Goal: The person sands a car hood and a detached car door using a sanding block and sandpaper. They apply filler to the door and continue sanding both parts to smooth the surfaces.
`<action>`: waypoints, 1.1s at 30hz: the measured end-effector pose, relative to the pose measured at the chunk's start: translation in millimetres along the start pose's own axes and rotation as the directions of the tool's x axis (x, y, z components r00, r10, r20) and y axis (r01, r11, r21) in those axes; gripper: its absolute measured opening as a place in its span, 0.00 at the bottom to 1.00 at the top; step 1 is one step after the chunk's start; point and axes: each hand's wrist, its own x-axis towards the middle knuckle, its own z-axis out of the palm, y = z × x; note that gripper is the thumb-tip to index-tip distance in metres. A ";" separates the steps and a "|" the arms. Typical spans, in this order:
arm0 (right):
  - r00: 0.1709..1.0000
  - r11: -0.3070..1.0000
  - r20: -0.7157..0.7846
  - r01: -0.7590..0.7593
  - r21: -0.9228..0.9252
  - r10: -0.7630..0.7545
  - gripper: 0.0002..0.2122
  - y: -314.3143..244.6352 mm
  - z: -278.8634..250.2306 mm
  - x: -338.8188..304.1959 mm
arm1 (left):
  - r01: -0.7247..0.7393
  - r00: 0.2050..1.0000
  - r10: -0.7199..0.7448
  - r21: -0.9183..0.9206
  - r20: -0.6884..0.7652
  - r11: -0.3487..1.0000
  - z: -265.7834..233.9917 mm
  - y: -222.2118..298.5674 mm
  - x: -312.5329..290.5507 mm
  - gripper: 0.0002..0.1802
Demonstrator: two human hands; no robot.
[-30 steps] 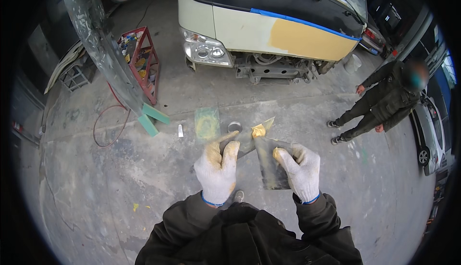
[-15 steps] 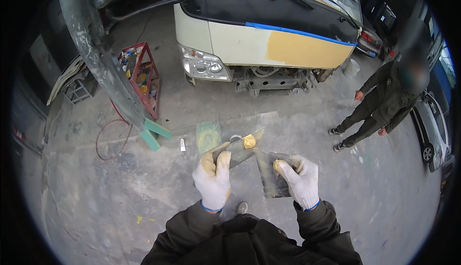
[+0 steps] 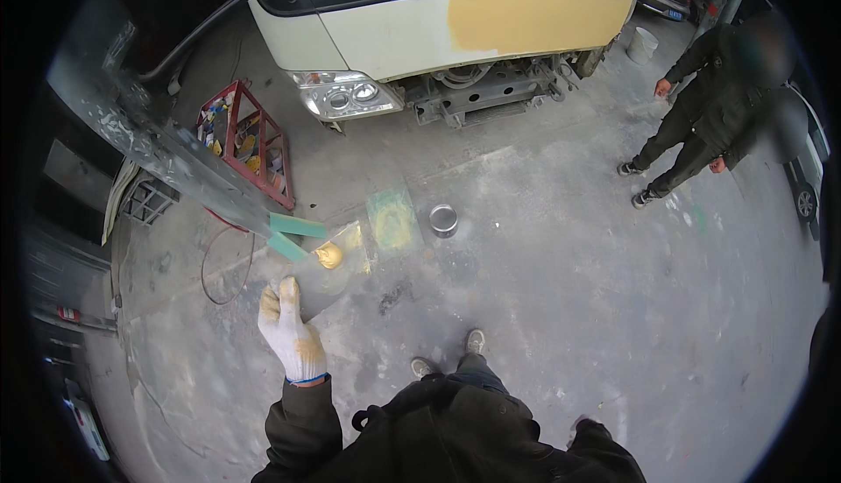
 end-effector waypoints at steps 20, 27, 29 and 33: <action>0.437 -0.033 -0.894 0.896 0.442 -0.103 0.09 -322.7 -380.2 -254.9 | -0.040 0.994 0.060 -0.203 0.091 0.978 14.7 5.6 -3.3 0.16; 0.303 -0.228 -0.864 0.881 0.415 -0.401 0.10 -430.8 -403.6 -345.0 | -0.023 0.999 0.015 -0.267 -0.032 0.963 -20.7 18.1 -7.3 0.13; 0.286 -0.256 -0.844 0.865 0.431 -0.453 0.10 -442.7 -402.3 -368.6 | -0.038 0.998 0.027 -0.244 -0.049 0.969 -29.7 11.9 -8.4 0.13; 0.211 -0.250 -0.801 0.879 0.406 -0.560 0.10 -474.5 -393.6 -405.0 | -0.052 0.998 0.046 -0.144 -0.044 0.988 -36.9 8.7 -17.1 0.12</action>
